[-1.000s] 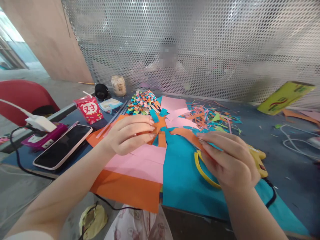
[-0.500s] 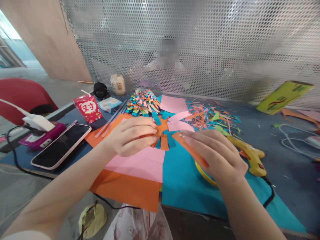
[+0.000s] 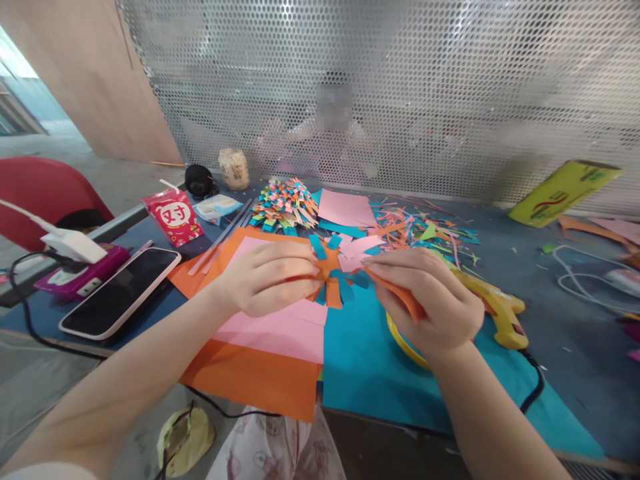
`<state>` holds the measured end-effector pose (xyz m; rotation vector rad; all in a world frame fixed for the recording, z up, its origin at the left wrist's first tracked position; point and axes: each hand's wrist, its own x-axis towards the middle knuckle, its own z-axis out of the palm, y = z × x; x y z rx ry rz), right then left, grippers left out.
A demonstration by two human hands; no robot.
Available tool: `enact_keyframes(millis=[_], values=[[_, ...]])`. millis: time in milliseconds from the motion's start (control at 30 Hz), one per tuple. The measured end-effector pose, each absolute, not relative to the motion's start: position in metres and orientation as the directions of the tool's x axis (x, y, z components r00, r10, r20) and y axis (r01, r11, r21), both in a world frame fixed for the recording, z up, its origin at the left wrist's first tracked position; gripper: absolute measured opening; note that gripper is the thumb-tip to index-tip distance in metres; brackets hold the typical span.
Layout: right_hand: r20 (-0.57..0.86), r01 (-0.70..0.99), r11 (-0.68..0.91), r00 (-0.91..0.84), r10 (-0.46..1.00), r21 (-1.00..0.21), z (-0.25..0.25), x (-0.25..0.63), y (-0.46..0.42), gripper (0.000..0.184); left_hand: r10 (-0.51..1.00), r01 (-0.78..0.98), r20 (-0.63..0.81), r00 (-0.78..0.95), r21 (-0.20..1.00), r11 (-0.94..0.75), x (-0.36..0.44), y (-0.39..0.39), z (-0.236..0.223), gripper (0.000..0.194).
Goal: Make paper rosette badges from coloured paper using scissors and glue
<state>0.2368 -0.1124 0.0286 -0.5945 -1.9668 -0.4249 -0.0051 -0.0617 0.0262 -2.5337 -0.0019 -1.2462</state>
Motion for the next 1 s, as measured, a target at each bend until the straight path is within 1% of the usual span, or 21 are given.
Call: enact_keyframes(millis=[167,267,467,633,733,833,900,967,1000], values=[[0.891,0.546,0.836,-0.408,0.202,0.060,0.029,0.237,-0.111,0.027,-0.193,0.172,0.770,0.607,-0.365,-0.915,-0.002,-0.061,0.026,0.011],[0.880,0.515,0.854,-0.438,0.183,0.079,0.029,0.237,-0.110,0.027,-0.202,0.196,0.784,0.587,-0.380,-0.904,-0.001,-0.059,0.025,0.010],[0.858,0.458,0.883,-0.491,0.153,0.105,0.030,0.237,-0.109,0.028,-0.206,0.151,0.833,0.513,-0.324,-0.934,-0.003,-0.049,0.015,0.019],[0.838,0.495,0.853,-0.527,0.144,0.165,0.030,0.239,-0.109,0.026,-0.150,0.166,0.841,0.519,-0.272,-0.948,-0.004,-0.053,0.018,0.016],[0.822,0.502,0.843,-0.553,0.139,0.194,0.029,0.240,-0.109,0.025,-0.124,0.190,0.823,0.554,-0.270,-0.944,-0.005,-0.058,0.024,0.012],[0.815,0.508,0.839,-0.559,0.151,0.193,0.030,0.240,-0.109,0.025,-0.131,0.201,0.812,0.569,-0.292,-0.935,-0.005,-0.059,0.026,0.009],[0.812,0.516,0.837,-0.560,0.168,0.183,0.031,0.240,-0.110,0.027,-0.150,0.192,0.819,0.554,-0.301,-0.934,-0.004,-0.058,0.025,0.011],[0.814,0.514,0.843,-0.551,0.184,0.158,0.032,0.239,-0.111,0.030,-0.154,0.176,0.834,0.530,-0.286,-0.942,-0.002,-0.056,0.023,0.015],[0.820,0.516,0.846,-0.538,0.198,0.134,0.032,0.239,-0.111,0.033,-0.142,0.166,0.848,0.511,-0.260,-0.951,-0.001,-0.055,0.022,0.016]])
